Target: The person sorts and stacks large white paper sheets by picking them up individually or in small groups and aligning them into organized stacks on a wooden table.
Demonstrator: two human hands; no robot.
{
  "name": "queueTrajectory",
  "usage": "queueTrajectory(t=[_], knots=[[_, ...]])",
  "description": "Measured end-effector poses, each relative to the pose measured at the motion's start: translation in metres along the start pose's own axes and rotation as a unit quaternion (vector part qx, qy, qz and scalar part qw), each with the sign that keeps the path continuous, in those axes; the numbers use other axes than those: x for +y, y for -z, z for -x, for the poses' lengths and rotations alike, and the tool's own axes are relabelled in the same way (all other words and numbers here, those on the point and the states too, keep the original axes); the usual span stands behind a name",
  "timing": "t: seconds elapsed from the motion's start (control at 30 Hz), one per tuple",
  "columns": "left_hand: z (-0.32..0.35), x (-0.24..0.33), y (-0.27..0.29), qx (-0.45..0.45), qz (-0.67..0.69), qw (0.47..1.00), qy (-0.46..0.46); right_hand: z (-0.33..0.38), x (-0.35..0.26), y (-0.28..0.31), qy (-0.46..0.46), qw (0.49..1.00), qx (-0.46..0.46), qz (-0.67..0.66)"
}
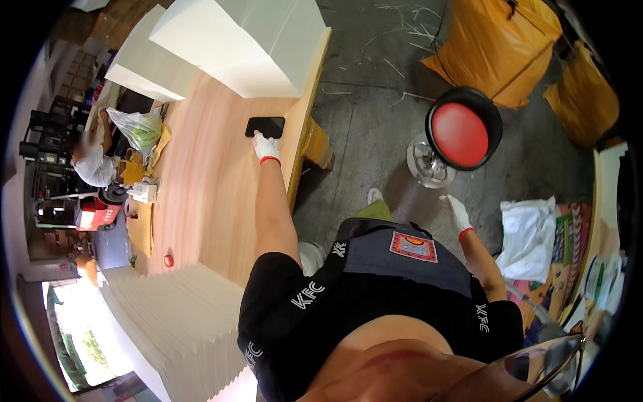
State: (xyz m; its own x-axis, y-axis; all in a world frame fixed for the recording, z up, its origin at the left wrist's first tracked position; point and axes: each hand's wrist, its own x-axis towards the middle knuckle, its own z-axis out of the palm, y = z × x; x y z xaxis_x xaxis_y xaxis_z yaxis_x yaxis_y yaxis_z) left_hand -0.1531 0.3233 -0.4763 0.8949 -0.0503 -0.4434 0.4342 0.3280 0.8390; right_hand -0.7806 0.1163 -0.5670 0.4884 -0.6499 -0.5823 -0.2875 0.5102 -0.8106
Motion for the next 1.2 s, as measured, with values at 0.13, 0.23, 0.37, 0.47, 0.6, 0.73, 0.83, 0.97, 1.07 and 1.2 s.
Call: queueTrajectory(t=[0.13, 0.23, 0.37, 0.47, 0.6, 0.73, 0.83, 0.97, 1.07, 1.2], knots=[[-0.059, 0.002, -0.029, -0.035, -0.030, 0.997, -0.057, -0.066, -0.075, -0.024, 0.015, 1.000, -0.013, 0.012], [-0.075, 0.003, -0.047, -0.029, -0.077, 0.994, -0.067, -0.114, -0.131, -0.058, 0.039, 0.999, -0.021, -0.007], [-0.069, 0.009, -0.044, -0.022, -0.066, 0.998, -0.003, -0.158, -0.226, -0.099, 0.092, 0.984, -0.116, 0.100], [-0.094, 0.044, -0.003, -0.040, -0.150, 0.971, -0.182, -0.213, -0.341, -0.160, 0.144, 0.962, -0.203, 0.113], [0.020, 0.191, -0.096, -0.003, -0.158, 0.893, -0.422, -0.278, -0.489, -0.232, 0.228, 0.918, -0.302, 0.118], [0.147, 0.321, -0.224, -0.005, -0.246, 0.728, -0.640, -0.304, -0.679, -0.320, 0.381, 0.856, -0.342, 0.075], [0.180, 0.369, -0.325, -0.011, -0.477, 0.621, -0.623, -0.321, -0.777, -0.365, 0.467, 0.829, -0.282, 0.121], [0.137, 0.396, -0.438, -0.024, -0.683, 0.545, -0.485, -0.314, -0.846, -0.419, 0.562, 0.723, -0.168, 0.364], [0.099, 0.407, -0.470, -0.007, -0.786, 0.483, -0.385, -0.302, -0.865, -0.448, 0.647, 0.553, -0.168, 0.497], [0.078, 0.396, -0.491, -0.025, -0.815, 0.490, -0.308, -0.306, -0.882, -0.461, 0.809, 0.385, -0.122, 0.427]])
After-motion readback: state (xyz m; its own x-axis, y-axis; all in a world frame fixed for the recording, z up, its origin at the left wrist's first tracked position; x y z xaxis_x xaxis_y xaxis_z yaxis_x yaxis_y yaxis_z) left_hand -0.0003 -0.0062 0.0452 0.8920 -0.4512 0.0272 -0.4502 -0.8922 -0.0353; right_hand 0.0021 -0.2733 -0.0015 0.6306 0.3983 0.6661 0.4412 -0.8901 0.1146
